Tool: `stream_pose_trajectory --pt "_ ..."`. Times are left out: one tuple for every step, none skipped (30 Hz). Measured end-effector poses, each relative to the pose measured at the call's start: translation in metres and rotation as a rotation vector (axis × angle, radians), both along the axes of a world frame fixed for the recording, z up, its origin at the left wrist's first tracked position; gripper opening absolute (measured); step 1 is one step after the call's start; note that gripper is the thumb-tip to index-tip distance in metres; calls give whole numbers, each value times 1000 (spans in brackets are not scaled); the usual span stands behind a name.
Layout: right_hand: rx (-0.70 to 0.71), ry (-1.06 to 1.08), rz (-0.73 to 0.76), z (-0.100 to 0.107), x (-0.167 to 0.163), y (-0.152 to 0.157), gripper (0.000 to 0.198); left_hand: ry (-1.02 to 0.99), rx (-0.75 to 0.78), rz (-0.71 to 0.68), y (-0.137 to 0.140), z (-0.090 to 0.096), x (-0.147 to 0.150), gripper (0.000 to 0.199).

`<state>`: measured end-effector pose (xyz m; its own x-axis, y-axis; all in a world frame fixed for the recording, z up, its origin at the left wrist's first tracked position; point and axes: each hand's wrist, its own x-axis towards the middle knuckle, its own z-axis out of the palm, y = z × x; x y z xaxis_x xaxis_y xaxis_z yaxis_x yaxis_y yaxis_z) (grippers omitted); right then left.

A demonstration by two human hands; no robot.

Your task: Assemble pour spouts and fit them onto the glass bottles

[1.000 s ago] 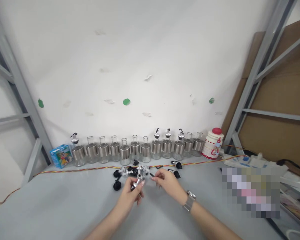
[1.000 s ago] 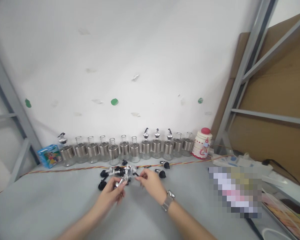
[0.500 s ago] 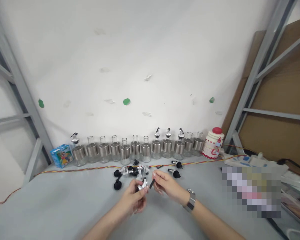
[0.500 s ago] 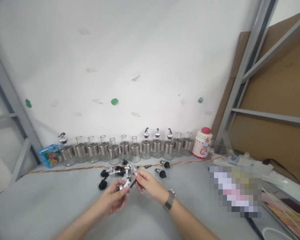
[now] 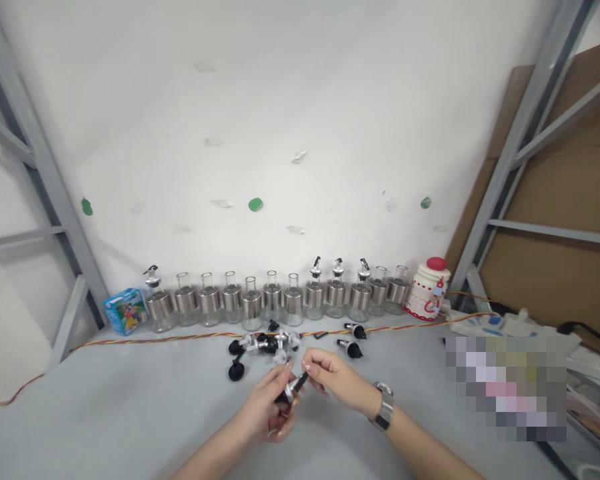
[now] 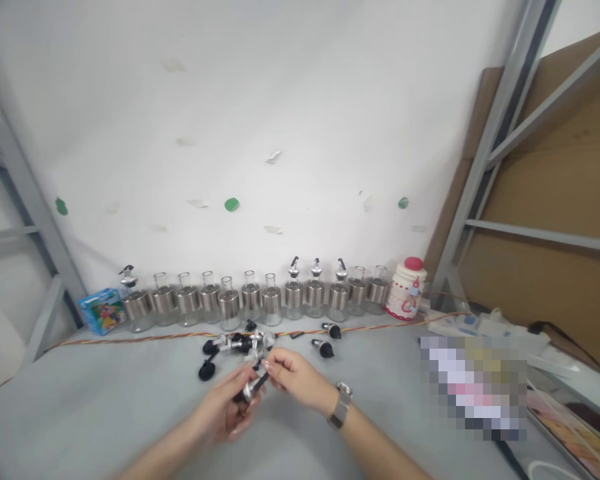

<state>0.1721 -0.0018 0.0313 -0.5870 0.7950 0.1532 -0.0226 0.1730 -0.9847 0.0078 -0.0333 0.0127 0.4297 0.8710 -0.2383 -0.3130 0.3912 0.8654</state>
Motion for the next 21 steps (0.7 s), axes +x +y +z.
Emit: stream_pose_trajectory --pt "5 0 -1 0 0 0 35 -3 -2 2 0 1 0 32" --pt "7 -1 -1 1 0 -1 35 -1 0 1 0 1 0 31" --pt "6 -2 -3 1 0 -1 35 9 15 -5 0 2 -1 31" --pt "3 -4 -7 2 0 -2 35 34 45 -16 0 3 -1 31" --pt "-2 -6 -13 2 0 -2 35 75 92 -31 -1 4 -1 31" --pt "-6 -8 -20 2 -1 -3 35 127 150 -48 -1 5 -1 32" --pt "-8 -10 -27 2 -1 -3 35 187 208 -60 -2 6 -2 33" --pt "-9 -11 -33 2 -2 -4 34 247 259 -64 -3 7 -2 33" --pt "-8 -11 -40 2 -2 -4 34 301 299 -60 -4 9 -3 33" --pt "-7 -13 -47 1 -3 -5 34 344 330 -51 -5 11 -3 31" --pt "-7 -13 -54 1 -3 -5 34 380 361 -39 -6 12 -4 29" --pt "-6 -11 -60 1 -4 -6 34 417 398 -24 -8 14 -5 28" --pt "-6 -5 -63 0 -5 -6 35 455 444 -12 -9 16 -6 27" --pt "-7 3 -63 0 -6 -6 35 495 491 -4 -10 18 -7 26" --pt "-7 11 -61 0 -7 -6 35 534 532 0 -11 20 -7 25" --pt "-6 19 -59 0 -8 -6 35 569 565 0 -12 22 -8 24" --pt "-6 25 -59 0 -8 -7 36 597 592 -3 -12 24 -9 24" --pt "-5 29 -62 0 -9 -7 36 619 610 -5 -12 25 -10 23" --pt "-5 38 -66 0 -9 -7 35 636 625 -5 -12 25 -10 23" --pt "-11 54 -72 0 -9 -7 34 648 639 -1 -12 26 -10 23" --pt "-19 72 -76 0 -10 -7 33 655 651 0 -12 26 -10 23"
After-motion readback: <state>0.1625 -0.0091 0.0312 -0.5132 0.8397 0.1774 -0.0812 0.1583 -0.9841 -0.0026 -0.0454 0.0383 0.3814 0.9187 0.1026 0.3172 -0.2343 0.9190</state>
